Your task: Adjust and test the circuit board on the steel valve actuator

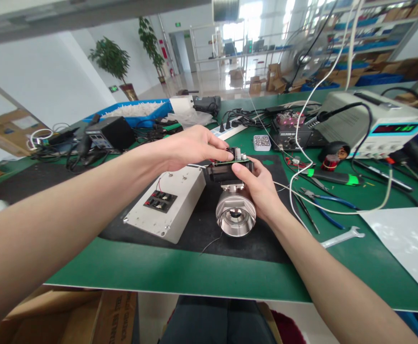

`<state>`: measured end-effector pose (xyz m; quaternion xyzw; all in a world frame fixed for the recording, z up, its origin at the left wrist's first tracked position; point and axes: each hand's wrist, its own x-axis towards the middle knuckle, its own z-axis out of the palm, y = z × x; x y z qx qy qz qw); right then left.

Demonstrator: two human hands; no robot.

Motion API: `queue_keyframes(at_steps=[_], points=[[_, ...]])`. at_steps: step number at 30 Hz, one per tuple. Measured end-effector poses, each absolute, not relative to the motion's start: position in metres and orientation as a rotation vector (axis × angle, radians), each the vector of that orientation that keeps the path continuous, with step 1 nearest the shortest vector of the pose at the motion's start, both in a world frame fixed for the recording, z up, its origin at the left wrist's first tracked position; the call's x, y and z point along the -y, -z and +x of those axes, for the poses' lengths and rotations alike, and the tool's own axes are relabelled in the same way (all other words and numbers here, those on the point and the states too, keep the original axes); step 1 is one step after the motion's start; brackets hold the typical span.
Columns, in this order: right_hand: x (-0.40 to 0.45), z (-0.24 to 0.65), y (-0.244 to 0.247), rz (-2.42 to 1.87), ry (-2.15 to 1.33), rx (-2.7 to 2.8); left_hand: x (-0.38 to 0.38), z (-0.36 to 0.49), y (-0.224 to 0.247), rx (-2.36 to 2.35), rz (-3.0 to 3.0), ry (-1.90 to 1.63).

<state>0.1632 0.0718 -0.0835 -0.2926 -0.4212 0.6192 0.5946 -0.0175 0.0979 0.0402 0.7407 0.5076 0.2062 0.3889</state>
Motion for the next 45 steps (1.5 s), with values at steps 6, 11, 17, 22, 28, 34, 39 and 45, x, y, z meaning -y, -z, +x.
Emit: queue_keyframes(at_steps=[6,11,17,22,28,34,39,45], points=[[-0.071,0.164,0.082,-0.711,-1.44,0.985,-0.097,-0.015,-0.044,-1.3,1.898,-0.474],[-0.068,0.164,0.078,-0.717,-1.481,0.962,-0.093,-0.035,-0.063,-1.38,1.907,-0.685],[-0.069,0.164,0.08,-0.74,-1.483,0.917,-0.072,-0.121,-0.034,-1.846,2.039,-0.864],[-0.071,0.164,0.079,-0.717,-1.5,0.872,-0.054,-0.16,0.027,-1.85,2.061,-0.739],[-0.075,0.167,0.077,-0.731,-1.514,0.898,-0.046,-0.154,0.057,-1.835,2.097,-0.994],[-0.079,0.169,0.079,-0.73,-1.515,0.929,-0.042,-0.15,0.057,-1.918,2.098,-1.046],[-0.078,0.168,0.079,-0.718,-1.498,0.945,-0.042,-0.148,0.055,-1.976,2.113,-1.014],[-0.078,0.165,0.078,-0.687,-1.471,0.949,-0.04,-0.147,0.054,-1.991,2.126,-0.987]])
